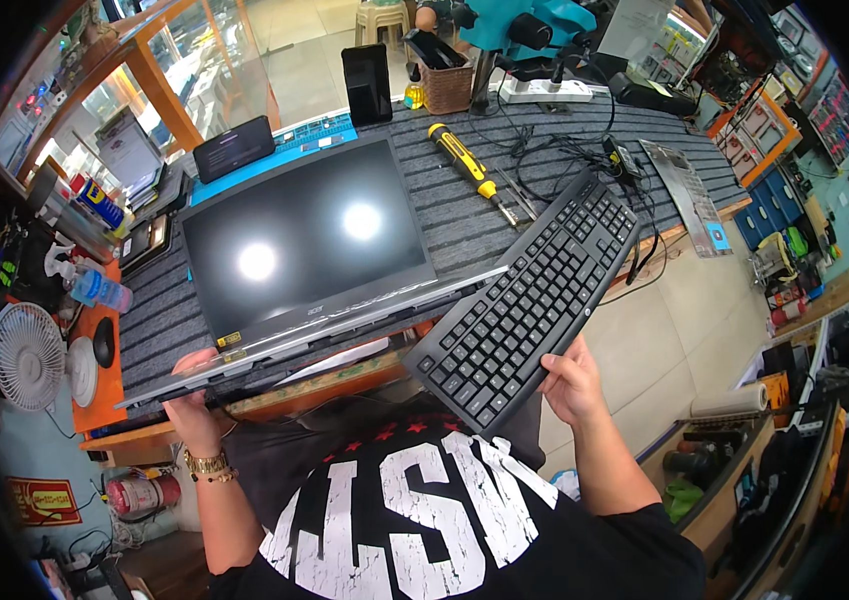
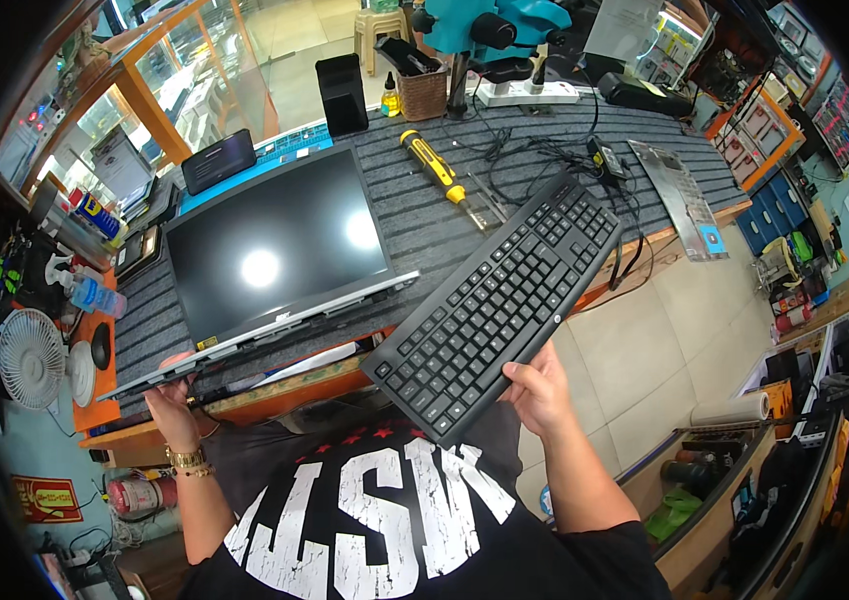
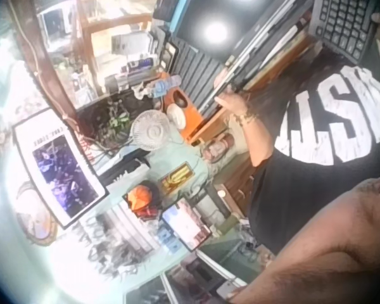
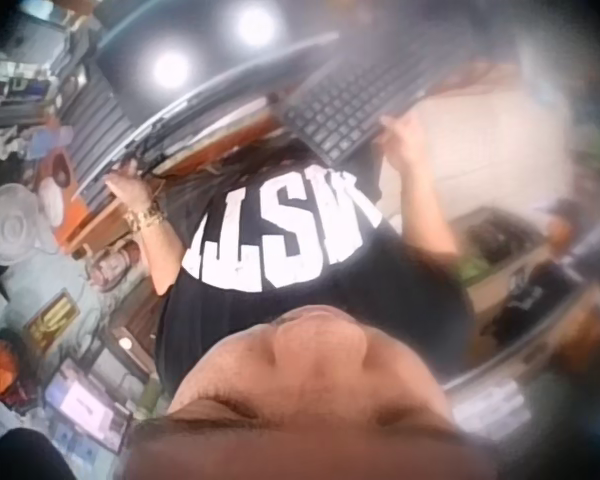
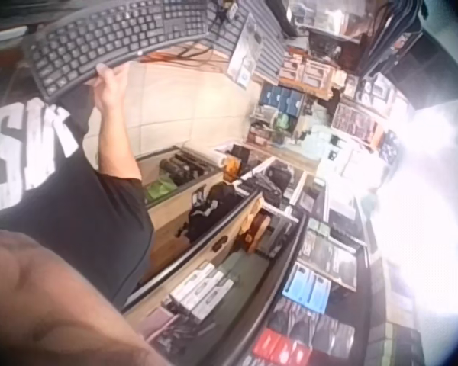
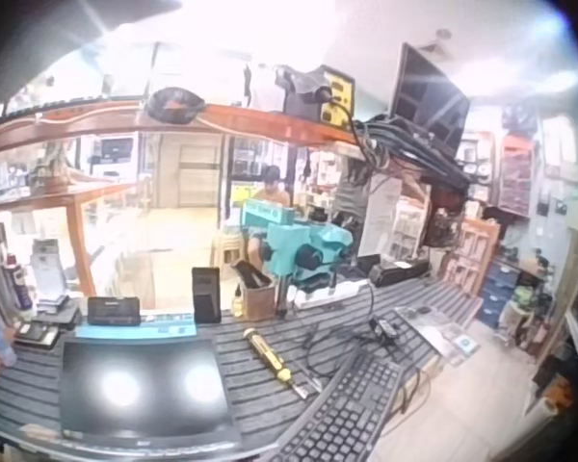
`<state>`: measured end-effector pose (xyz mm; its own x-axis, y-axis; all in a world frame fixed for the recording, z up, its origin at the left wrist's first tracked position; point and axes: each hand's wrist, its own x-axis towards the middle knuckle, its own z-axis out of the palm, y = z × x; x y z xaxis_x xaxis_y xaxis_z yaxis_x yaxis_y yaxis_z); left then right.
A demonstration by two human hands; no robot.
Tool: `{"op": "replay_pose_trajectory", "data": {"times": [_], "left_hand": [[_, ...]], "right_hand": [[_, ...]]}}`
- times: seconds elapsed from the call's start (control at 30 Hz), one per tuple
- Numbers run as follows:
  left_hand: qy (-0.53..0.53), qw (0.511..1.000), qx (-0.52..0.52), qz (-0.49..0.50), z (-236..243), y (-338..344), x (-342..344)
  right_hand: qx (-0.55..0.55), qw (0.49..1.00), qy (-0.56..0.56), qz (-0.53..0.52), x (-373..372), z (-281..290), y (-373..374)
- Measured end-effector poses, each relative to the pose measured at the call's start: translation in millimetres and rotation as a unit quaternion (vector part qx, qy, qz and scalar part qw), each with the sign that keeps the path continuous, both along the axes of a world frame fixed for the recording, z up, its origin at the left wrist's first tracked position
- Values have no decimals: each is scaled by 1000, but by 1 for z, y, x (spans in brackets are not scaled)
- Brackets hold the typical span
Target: The person holds a laptop, turns it over to reveal the internal components, handles a keyboard, and connects a cable to the motherboard.
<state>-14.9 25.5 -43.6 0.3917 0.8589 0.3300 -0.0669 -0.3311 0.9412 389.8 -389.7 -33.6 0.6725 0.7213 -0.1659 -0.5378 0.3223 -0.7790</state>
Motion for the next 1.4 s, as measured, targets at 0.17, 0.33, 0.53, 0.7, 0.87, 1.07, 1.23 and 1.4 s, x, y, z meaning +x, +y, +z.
{"op": "replay_pose_trajectory", "data": {"times": [0.17,0.33,0.53,0.7,0.87,1.07,1.23,1.4], "left_hand": [[-10,1000,-16,24,9,-8,10],[-17,999,-23,20,5,-5,8],[-29,999,-25,28,6,-8,10],[-34,999,-13,6,-4,-1,1],[-31,998,-22,41,-1,-6,4],[-38,999,-10,4,-5,1,1],[-37,999,-15,14,-5,-3,1],[-14,1000,24,13,-3,-1,4]], "right_hand": [[-8,999,-12,32,2,3,1],[-18,999,-33,19,7,3,7],[-24,998,-13,59,19,1,9],[-29,994,-16,101,29,-1,6],[-54,990,-43,126,38,2,1],[-222,971,-80,42,68,23,-16],[-338,859,-283,-260,166,40,-36],[-394,629,-520,-423,323,45,-33]]}}
